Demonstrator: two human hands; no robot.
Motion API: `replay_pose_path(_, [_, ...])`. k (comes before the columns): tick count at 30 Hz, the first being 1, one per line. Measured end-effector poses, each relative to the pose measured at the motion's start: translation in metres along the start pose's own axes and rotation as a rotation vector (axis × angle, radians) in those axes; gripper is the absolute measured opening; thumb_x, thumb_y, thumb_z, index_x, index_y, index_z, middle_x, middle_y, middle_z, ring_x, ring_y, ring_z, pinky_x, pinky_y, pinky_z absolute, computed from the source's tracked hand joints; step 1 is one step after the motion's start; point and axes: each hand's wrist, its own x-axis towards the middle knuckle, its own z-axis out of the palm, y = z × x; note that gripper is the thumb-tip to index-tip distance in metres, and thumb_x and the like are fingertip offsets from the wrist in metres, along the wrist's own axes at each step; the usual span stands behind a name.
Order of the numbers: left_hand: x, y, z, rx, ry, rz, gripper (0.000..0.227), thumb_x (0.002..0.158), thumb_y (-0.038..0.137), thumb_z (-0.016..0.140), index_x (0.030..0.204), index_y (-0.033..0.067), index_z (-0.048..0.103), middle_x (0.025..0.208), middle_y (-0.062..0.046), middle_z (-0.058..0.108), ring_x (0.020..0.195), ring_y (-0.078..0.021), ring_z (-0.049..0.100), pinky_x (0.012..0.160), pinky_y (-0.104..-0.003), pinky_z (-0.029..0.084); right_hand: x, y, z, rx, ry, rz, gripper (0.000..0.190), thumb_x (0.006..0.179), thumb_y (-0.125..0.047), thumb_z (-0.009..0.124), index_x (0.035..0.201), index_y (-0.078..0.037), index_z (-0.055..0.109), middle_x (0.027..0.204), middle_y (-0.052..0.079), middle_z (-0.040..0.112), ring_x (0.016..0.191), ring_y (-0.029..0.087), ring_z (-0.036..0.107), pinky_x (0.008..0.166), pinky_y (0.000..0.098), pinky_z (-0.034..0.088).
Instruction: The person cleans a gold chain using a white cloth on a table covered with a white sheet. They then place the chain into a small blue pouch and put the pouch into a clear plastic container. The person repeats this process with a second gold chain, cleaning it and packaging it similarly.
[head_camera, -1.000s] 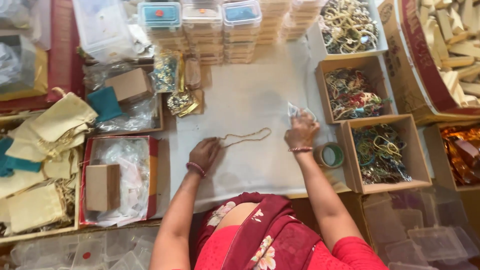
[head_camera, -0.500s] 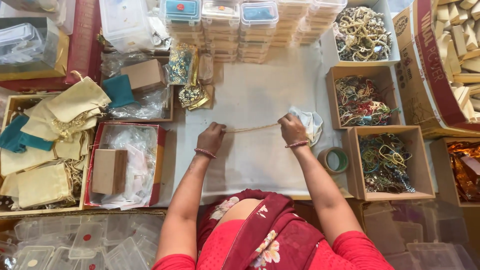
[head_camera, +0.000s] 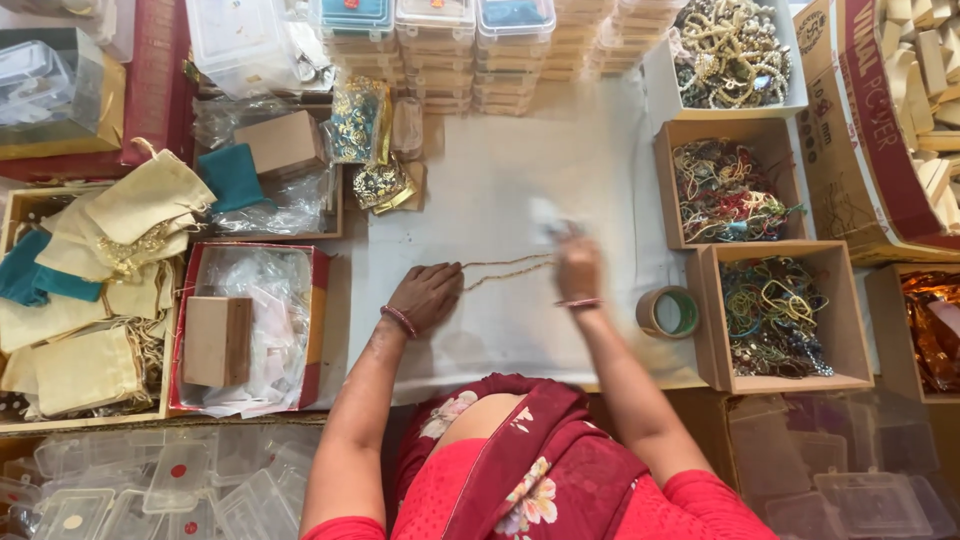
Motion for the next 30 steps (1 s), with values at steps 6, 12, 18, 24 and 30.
replay_pose_path(6, [-0.019, -0.029, 0.046, 0.026, -0.045, -0.026, 0.022, 0.091, 0.019, 0.068, 0.112, 0.0109, 0.072, 0.123, -0.003, 0.07, 0.118, -0.0203, 0.065, 0.096, -0.038, 0.05, -0.008, -0.133, -0.058, 0.052, -0.107, -0.524, 0.064, 0.08, 0.002, 0.051, 0.141, -0.015, 0.059, 0.152, 0.01, 0.055, 0.138, 0.03, 0.052, 0.111, 0.0507, 0.04])
replay_pose_path(12, [-0.006, -0.014, 0.021, 0.034, 0.139, 0.013, 0.02, 0.089, 0.016, 0.071, 0.109, 0.011, 0.072, 0.118, -0.001, 0.072, 0.106, -0.0192, 0.066, 0.084, -0.036, 0.05, -0.016, 0.006, -0.064, 0.039, -0.103, -0.323, 0.066, 0.08, 0.011, 0.05, 0.138, -0.016, 0.066, 0.152, 0.009, 0.057, 0.141, 0.031, 0.052, 0.112, 0.0446, 0.043])
replay_pose_path(18, [-0.001, -0.01, 0.025, 0.067, 0.157, -0.02, 0.018, 0.091, 0.019, 0.071, 0.107, 0.0116, 0.072, 0.116, -0.002, 0.071, 0.101, -0.0205, 0.065, 0.082, -0.038, 0.049, 0.01, -0.002, -0.051, -0.02, 0.018, 0.002, 0.057, 0.087, 0.01, 0.053, 0.135, -0.015, 0.071, 0.145, 0.012, 0.061, 0.124, 0.032, 0.061, 0.111, 0.0477, 0.045])
replay_pose_path(24, [-0.018, -0.031, 0.057, 0.055, -0.005, 0.061, 0.014, 0.092, 0.021, 0.068, 0.104, 0.0143, 0.071, 0.119, 0.0, 0.069, 0.114, -0.0198, 0.067, 0.095, -0.038, 0.051, -0.013, -0.147, -0.034, 0.111, -0.156, -0.499, 0.055, 0.089, -0.003, 0.051, 0.142, -0.014, 0.059, 0.156, 0.01, 0.049, 0.143, 0.03, 0.045, 0.119, 0.0525, 0.037])
replay_pose_path(30, [-0.003, -0.016, 0.03, 0.024, 0.161, 0.057, 0.023, 0.092, 0.017, 0.069, 0.113, 0.0101, 0.075, 0.127, 0.0, 0.071, 0.106, -0.0172, 0.067, 0.086, -0.036, 0.051, -0.016, -0.027, -0.054, 0.057, -0.151, -0.299, 0.068, 0.081, 0.009, 0.05, 0.143, -0.018, 0.062, 0.153, 0.007, 0.055, 0.141, 0.03, 0.052, 0.112, 0.0438, 0.042])
